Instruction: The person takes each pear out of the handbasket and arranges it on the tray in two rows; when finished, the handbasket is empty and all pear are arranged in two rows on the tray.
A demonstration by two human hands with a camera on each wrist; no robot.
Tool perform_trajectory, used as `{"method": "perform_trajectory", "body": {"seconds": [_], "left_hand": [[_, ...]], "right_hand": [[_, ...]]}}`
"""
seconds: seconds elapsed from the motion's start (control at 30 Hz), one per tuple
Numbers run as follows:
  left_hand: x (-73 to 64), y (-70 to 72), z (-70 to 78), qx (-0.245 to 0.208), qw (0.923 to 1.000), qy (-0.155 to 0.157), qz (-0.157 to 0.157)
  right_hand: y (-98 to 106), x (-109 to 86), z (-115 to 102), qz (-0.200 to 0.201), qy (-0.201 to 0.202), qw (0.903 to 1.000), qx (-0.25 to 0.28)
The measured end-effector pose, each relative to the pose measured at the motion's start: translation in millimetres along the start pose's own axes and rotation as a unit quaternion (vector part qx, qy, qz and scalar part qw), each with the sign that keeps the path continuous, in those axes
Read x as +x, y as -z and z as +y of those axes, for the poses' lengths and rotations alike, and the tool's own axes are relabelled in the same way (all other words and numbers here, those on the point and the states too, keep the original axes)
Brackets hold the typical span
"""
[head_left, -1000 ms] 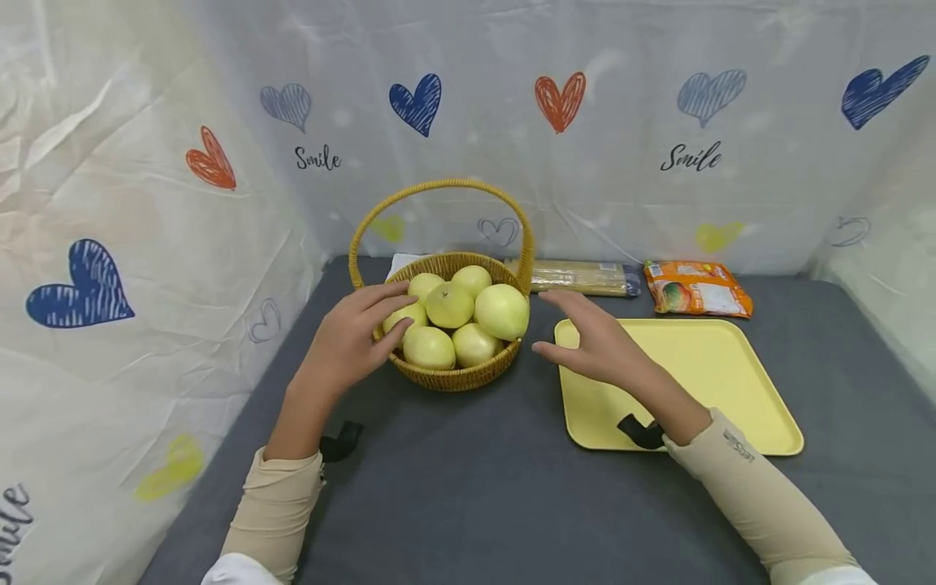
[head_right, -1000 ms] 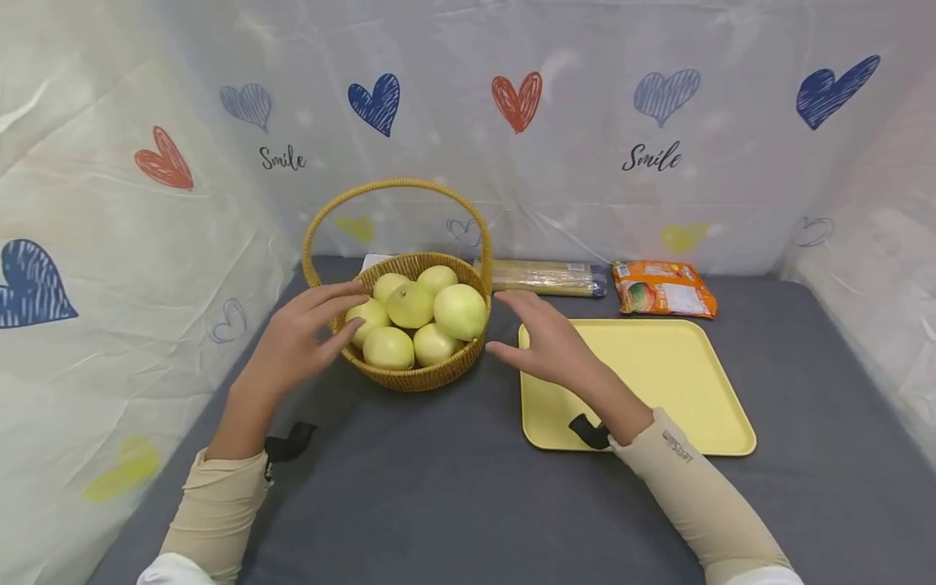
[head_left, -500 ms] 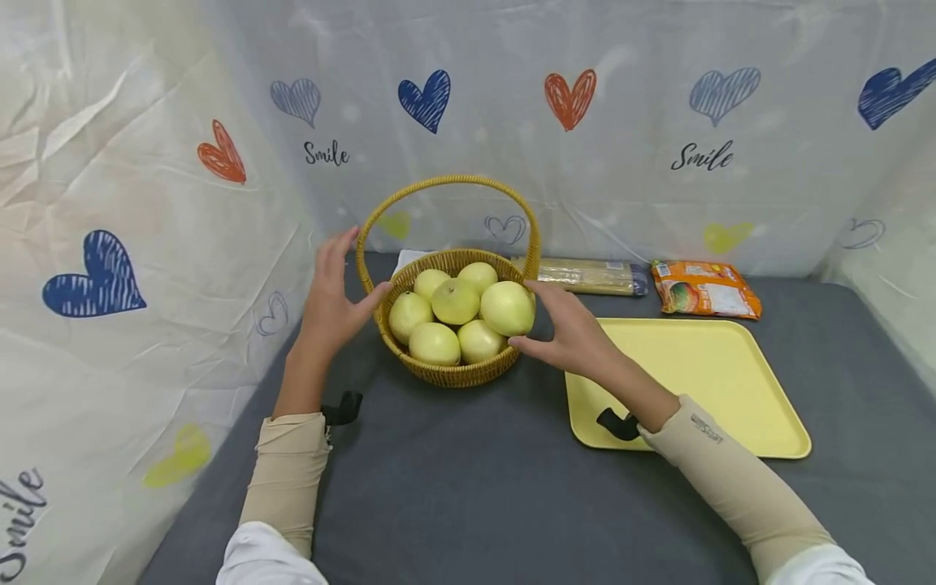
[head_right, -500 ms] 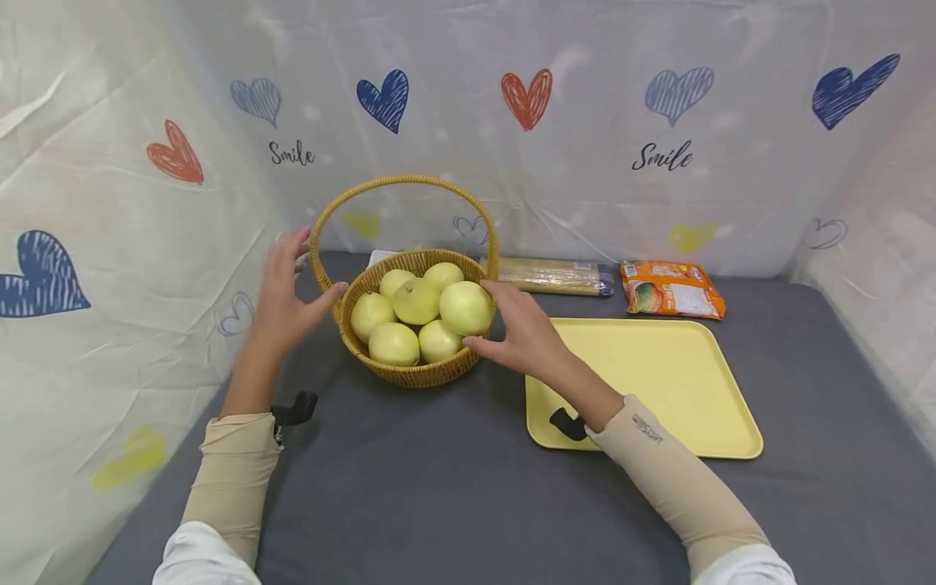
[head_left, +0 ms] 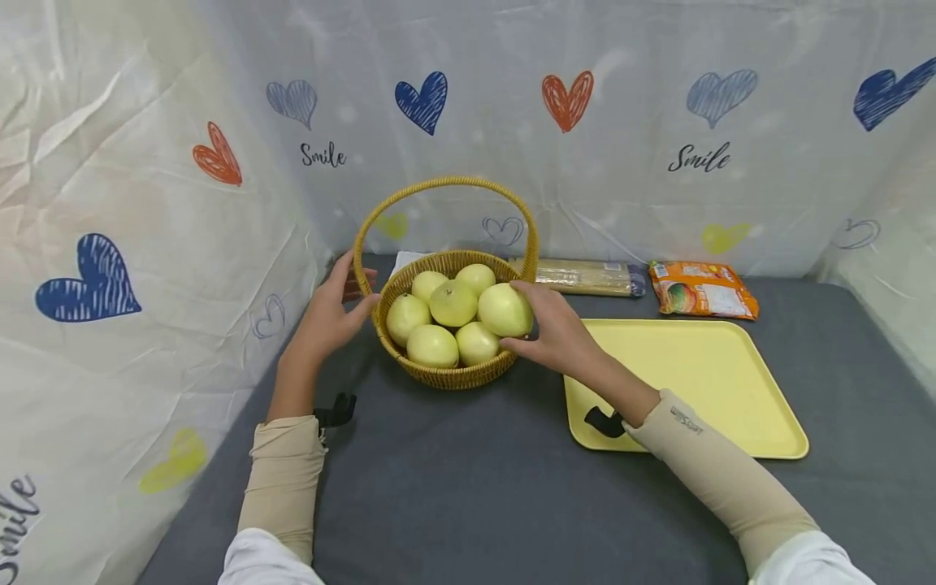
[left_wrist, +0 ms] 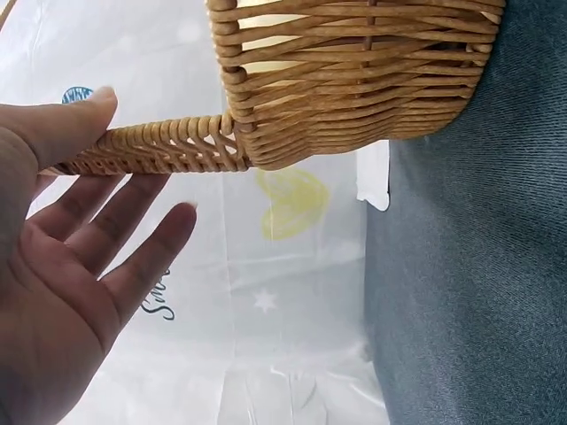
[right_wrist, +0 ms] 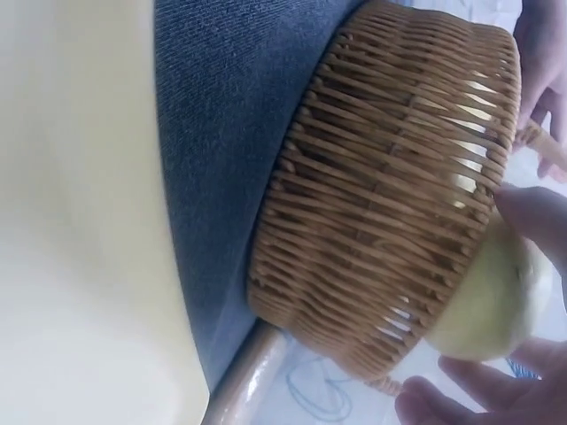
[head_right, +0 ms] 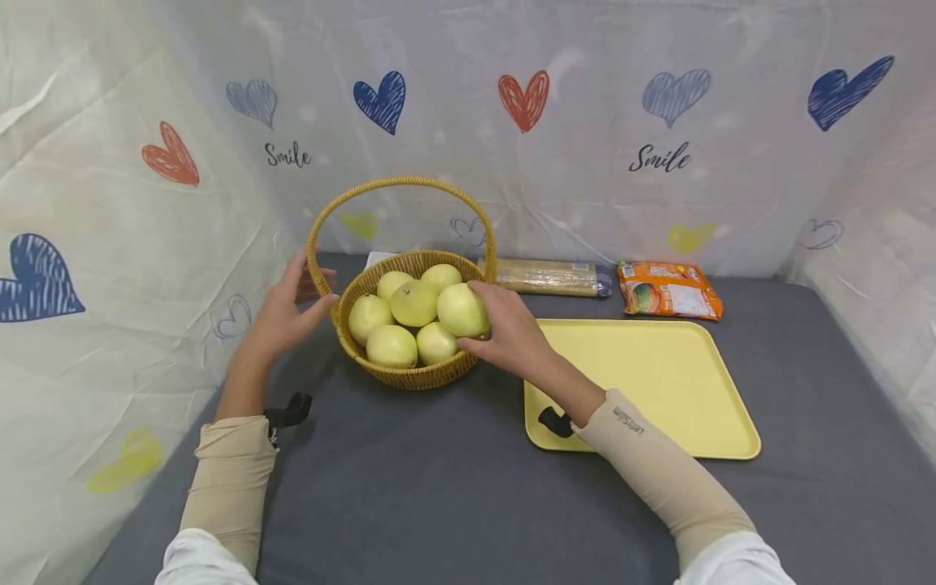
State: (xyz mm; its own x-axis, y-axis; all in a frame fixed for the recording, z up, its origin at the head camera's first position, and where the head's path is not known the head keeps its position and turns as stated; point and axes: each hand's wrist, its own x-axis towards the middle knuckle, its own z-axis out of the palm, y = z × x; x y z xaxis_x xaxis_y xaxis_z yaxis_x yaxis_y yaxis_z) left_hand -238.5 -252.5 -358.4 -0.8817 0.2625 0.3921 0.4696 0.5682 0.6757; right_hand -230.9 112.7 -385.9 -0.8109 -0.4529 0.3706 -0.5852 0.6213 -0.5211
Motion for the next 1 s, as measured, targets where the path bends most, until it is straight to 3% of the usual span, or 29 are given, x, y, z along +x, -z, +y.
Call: {"method": "perform_trajectory", "body": {"seconds": [0.17, 0.4, 0.6, 1.0], "left_hand": [[-3.8, 0.4, 0.9, -0.031, 0.9995, 0.008, -0.005], [-7.4, 3.0, 32.5, -0.045, 0.999, 0.002, -0.004], [-7.5, 2.7, 40.4, -0.034, 0.9994, 0.007, 0.002], [-8.6, 1.2, 38.0, -0.043, 0.999, 0.011, 0.0]], "right_hand": [[-5.7, 4.9, -2.0, 0.005, -0.005, 1.0, 0.004], [-5.8, 3.9, -4.1, 0.005, -0.032, 0.9991, 0.028], [-4.0, 1.7, -4.6, 0.012, -0.064, 0.9937, 0.092], [6.5, -0.5, -1.2, 0.072, -0.017, 0.9848, 0.157]]}}
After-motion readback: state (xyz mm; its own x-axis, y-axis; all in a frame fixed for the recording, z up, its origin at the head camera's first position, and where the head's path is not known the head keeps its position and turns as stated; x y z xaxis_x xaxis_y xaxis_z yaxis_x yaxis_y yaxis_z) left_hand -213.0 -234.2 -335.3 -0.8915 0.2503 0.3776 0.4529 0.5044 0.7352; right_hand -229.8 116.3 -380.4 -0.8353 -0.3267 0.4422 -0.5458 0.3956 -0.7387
